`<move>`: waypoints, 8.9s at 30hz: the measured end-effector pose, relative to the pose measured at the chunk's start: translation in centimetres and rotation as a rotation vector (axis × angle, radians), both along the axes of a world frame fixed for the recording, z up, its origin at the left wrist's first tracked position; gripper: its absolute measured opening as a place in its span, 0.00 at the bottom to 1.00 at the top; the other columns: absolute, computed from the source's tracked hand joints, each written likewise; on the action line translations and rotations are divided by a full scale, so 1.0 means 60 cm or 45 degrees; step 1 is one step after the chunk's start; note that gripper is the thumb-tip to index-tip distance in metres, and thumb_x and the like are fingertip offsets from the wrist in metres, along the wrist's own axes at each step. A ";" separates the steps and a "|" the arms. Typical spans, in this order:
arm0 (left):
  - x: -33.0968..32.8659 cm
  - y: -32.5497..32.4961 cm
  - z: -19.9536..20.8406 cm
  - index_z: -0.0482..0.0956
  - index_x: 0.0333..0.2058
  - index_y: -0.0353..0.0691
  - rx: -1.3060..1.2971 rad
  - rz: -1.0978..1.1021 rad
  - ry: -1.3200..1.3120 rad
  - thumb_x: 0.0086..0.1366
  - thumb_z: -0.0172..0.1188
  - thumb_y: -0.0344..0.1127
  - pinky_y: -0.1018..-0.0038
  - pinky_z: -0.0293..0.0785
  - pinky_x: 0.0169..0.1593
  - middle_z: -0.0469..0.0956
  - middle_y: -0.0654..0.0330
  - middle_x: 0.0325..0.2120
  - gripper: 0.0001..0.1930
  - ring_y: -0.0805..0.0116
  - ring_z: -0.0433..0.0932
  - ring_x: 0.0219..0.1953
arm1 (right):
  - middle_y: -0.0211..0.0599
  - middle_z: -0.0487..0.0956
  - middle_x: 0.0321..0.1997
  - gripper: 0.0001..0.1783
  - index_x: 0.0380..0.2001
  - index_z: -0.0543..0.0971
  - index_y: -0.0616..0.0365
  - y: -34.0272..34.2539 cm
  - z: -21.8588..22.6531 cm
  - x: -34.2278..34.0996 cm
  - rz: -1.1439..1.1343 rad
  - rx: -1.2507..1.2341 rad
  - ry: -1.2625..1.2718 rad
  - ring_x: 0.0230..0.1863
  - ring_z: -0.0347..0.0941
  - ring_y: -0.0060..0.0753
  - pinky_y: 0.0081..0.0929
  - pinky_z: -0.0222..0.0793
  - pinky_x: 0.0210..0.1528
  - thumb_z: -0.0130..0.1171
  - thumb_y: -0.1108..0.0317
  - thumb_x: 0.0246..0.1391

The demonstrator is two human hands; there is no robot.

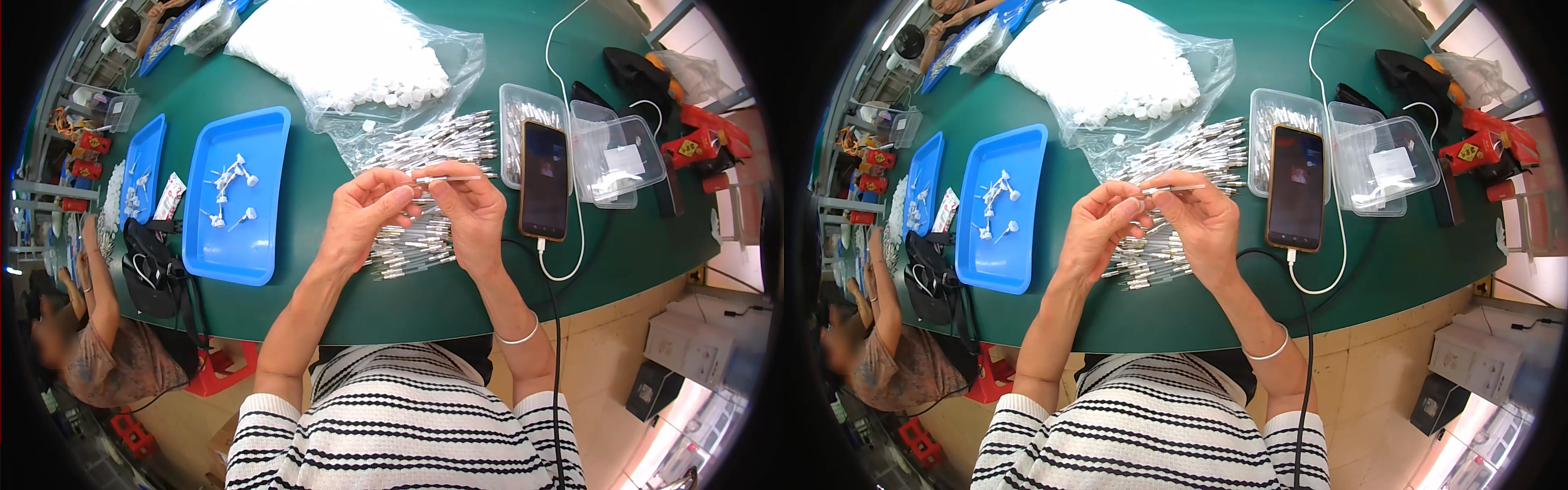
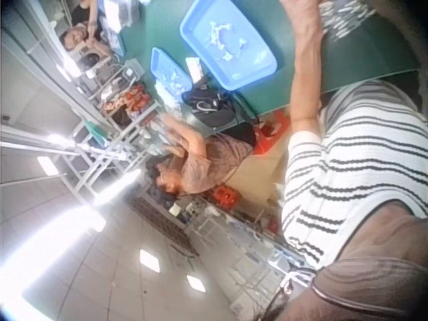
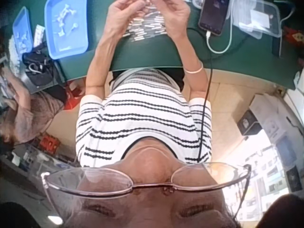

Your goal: The person repeatedly picks up small white plastic caps and silver metal rods from a green table. They insert the rods into the caps by hand and place the assembled units into a blue tray. The process is repetitive and involves handling small parts one at a time.

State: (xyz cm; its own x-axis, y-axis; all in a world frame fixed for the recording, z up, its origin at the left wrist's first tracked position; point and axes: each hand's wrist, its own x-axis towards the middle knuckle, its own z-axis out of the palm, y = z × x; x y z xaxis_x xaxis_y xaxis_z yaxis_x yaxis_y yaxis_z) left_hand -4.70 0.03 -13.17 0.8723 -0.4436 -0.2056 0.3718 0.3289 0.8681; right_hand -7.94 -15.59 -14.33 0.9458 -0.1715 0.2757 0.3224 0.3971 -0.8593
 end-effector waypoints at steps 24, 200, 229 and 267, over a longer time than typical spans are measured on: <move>-0.011 -0.008 -0.002 0.77 0.36 0.35 -0.065 0.045 0.130 0.62 0.60 0.30 0.81 0.78 0.32 0.79 0.57 0.31 0.06 0.73 0.79 0.30 | 0.36 0.80 0.36 0.05 0.36 0.78 0.65 0.009 0.000 -0.007 -0.058 0.105 0.056 0.36 0.75 0.21 0.18 0.72 0.40 0.57 0.80 0.55; -0.003 -0.002 -0.016 0.75 0.47 0.29 -0.038 -0.019 0.171 0.67 0.54 0.32 0.80 0.81 0.38 0.80 0.53 0.37 0.14 0.69 0.81 0.37 | 0.33 0.76 0.25 0.06 0.30 0.77 0.57 -0.003 0.005 -0.005 -0.451 -0.821 -0.165 0.22 0.74 0.25 0.21 0.68 0.21 0.64 0.71 0.49; -0.003 0.000 -0.020 0.76 0.45 0.30 0.020 0.013 0.069 0.65 0.56 0.30 0.81 0.80 0.38 0.80 0.53 0.37 0.13 0.69 0.81 0.37 | 0.33 0.76 0.24 0.07 0.29 0.77 0.57 -0.008 0.008 -0.005 -0.404 -0.859 -0.124 0.21 0.71 0.28 0.23 0.65 0.20 0.65 0.70 0.48; -0.002 0.001 -0.021 0.76 0.45 0.30 -0.089 0.012 0.251 0.65 0.57 0.31 0.82 0.80 0.39 0.80 0.55 0.35 0.12 0.70 0.81 0.36 | 0.33 0.77 0.25 0.05 0.29 0.78 0.59 -0.010 0.008 -0.006 -0.256 -0.720 0.008 0.23 0.73 0.25 0.21 0.67 0.24 0.64 0.73 0.48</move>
